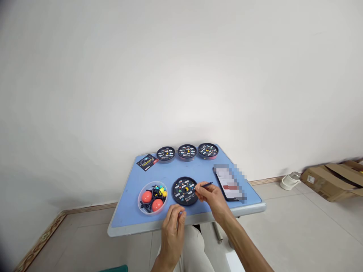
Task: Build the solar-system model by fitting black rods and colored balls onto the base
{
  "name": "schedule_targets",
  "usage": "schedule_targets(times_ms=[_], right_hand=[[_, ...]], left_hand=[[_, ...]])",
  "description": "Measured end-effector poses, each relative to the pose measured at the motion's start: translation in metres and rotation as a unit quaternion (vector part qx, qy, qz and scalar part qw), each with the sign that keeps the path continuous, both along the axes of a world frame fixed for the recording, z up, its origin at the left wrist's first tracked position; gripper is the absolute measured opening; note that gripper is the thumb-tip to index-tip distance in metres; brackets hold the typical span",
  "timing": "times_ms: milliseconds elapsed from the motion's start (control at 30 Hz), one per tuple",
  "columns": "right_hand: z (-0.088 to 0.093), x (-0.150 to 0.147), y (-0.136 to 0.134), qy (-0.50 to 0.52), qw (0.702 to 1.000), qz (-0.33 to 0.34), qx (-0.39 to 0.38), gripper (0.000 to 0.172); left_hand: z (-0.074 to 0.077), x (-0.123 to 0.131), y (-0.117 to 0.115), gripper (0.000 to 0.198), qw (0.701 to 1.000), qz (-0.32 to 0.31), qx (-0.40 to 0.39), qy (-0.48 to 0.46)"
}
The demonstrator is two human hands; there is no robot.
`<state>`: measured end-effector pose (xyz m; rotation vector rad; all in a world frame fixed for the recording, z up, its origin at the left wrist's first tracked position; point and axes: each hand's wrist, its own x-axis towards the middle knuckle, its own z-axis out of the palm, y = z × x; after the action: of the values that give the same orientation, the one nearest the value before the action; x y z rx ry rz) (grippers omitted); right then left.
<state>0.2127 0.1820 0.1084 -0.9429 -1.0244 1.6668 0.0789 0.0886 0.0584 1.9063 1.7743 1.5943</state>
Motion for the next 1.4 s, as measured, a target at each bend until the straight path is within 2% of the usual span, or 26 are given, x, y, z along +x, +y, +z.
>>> schedule_targets(times_ms=[100, 200, 300, 433, 533, 633, 733, 867, 967, 1133, 1400], right_hand=[[-0.002, -0.004, 0.023, 0.003, 0.999, 0.026, -0.045, 0.038], [-0.007, -0.009, 0.032, 0.021, 0.995, 0.053, -0.076, 0.035], [-0.011, -0.010, 0.033, 0.066, 0.990, 0.068, -0.100, 0.032], [-0.013, -0.008, 0.032, 0.100, 0.987, 0.079, -0.100, 0.029], [-0.013, -0.009, 0.032, 0.033, 0.996, 0.068, -0.051, 0.027], [-0.013, -0.013, 0.036, -0.118, 0.992, 0.036, 0.020, 0.023], [-0.012, -0.018, 0.045, -0.233, 0.970, 0.038, 0.063, 0.020], [-0.014, -0.022, 0.053, -0.316, 0.937, 0.091, 0.113, 0.018], [-0.018, -0.024, 0.056, -0.371, 0.909, 0.107, 0.157, 0.016], [-0.018, -0.030, 0.053, -0.460, 0.848, 0.117, 0.234, 0.011], [-0.004, -0.038, 0.051, -0.549, 0.766, 0.136, 0.305, 0.015]], left_hand=[[-0.009, -0.004, 0.010, 0.020, 0.987, 0.065, 0.079, 0.124], [-0.019, -0.008, 0.016, 0.023, 0.967, 0.107, 0.090, 0.212], [-0.027, -0.013, 0.018, 0.025, 0.957, 0.127, 0.077, 0.249], [-0.035, -0.018, 0.017, 0.027, 0.960, 0.121, 0.063, 0.243], [-0.040, -0.019, 0.017, 0.029, 0.966, 0.129, 0.050, 0.220], [-0.042, -0.017, 0.019, 0.032, 0.968, 0.143, 0.034, 0.204], [-0.043, -0.013, 0.022, 0.045, 0.971, 0.142, -0.004, 0.194], [-0.043, -0.003, 0.031, 0.079, 0.971, 0.141, -0.075, 0.176], [-0.041, 0.003, 0.039, 0.091, 0.968, 0.143, -0.108, 0.173], [-0.040, 0.006, 0.045, 0.085, 0.968, 0.146, -0.120, 0.165], [-0.041, 0.000, 0.042, 0.075, 0.971, 0.152, -0.073, 0.169]])
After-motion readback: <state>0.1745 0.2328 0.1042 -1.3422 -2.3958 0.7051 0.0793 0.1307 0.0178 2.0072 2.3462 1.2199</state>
